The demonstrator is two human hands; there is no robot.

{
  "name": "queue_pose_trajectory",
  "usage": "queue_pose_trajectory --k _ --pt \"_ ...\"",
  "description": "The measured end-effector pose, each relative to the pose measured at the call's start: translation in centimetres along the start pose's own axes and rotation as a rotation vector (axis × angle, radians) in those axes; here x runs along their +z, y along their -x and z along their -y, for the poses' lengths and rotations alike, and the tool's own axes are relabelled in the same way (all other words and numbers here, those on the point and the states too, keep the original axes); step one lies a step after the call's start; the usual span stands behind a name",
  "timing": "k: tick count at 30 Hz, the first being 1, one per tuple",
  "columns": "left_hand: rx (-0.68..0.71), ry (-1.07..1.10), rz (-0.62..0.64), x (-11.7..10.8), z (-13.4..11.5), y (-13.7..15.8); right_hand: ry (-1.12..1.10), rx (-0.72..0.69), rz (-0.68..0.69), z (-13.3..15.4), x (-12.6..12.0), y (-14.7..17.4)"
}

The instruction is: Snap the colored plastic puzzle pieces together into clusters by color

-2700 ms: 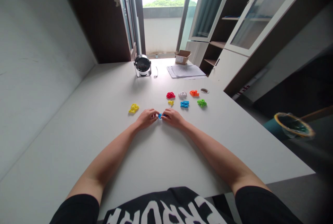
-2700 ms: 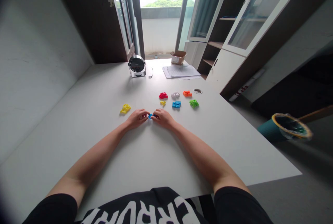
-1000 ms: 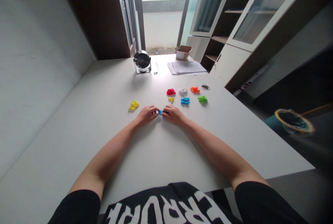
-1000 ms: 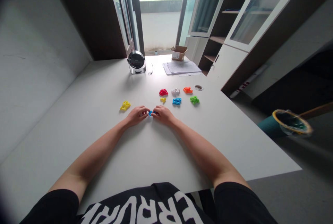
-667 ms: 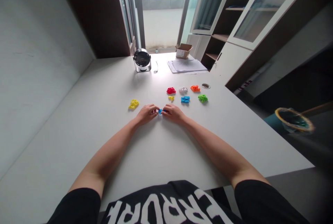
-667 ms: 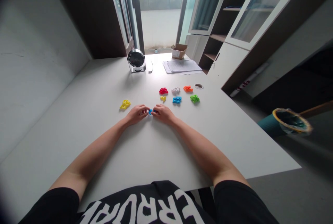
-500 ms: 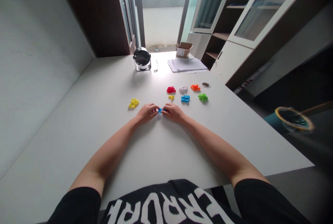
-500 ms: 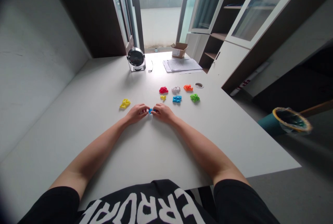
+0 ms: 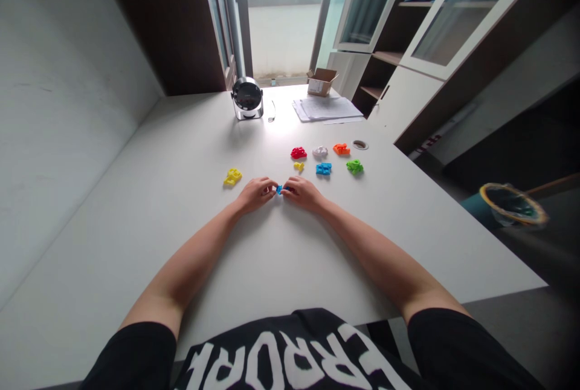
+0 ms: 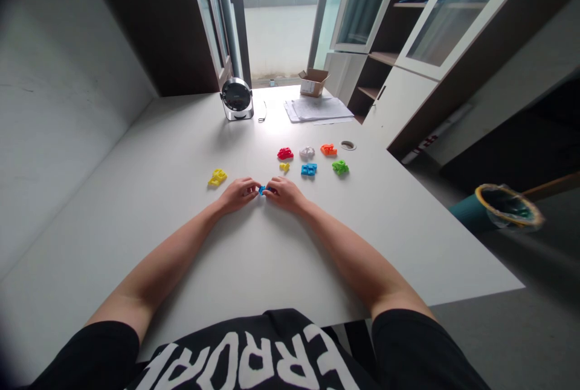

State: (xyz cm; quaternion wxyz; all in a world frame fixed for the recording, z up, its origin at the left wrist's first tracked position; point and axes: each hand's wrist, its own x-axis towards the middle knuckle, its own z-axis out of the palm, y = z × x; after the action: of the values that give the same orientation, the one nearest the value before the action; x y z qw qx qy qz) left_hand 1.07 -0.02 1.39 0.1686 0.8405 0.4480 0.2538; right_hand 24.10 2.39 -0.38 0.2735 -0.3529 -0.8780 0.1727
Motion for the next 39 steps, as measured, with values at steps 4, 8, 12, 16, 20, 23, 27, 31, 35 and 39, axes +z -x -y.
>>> queue_pose_trajectory --k 4,8,12,16,20,23,27,31,35,39 --pt "-0.006 -0.007 0.006 -0.05 -0.06 -0.05 -0.002 0.000 0.000 -0.09 0.06 -0.01" --pt "0.002 -0.001 0.002 -0.11 -0.13 -0.06 0.002 0.012 0.004 -0.16 0.11 -0.02" --pt "-0.003 0.010 0.009 -0.10 -0.11 -0.06 0.000 0.025 0.010 -0.17 0.14 -0.05" --pt "-0.011 0.022 0.007 -0.03 -0.09 -0.07 -0.004 0.024 0.006 -0.08 0.07 -0.05" --pt "-0.010 0.025 0.003 -0.01 -0.09 -0.05 -0.002 0.013 0.004 0.11 -0.05 -0.01" --pt "-0.009 0.023 0.009 -0.06 -0.08 -0.04 -0.003 0.022 0.006 0.18 -0.07 0.01" --pt "-0.007 0.019 0.015 -0.16 -0.11 -0.04 0.003 0.030 0.010 0.07 0.05 -0.02" --pt "-0.007 0.022 0.015 -0.27 -0.25 -0.01 0.000 0.023 0.007 -0.14 0.21 -0.04" --pt "-0.012 0.024 0.015 -0.33 -0.37 0.02 -0.007 0.023 0.006 -0.16 0.21 -0.02" --pt "-0.012 0.022 0.013 -0.29 -0.33 0.01 -0.003 0.026 0.007 0.02 0.08 0.01"
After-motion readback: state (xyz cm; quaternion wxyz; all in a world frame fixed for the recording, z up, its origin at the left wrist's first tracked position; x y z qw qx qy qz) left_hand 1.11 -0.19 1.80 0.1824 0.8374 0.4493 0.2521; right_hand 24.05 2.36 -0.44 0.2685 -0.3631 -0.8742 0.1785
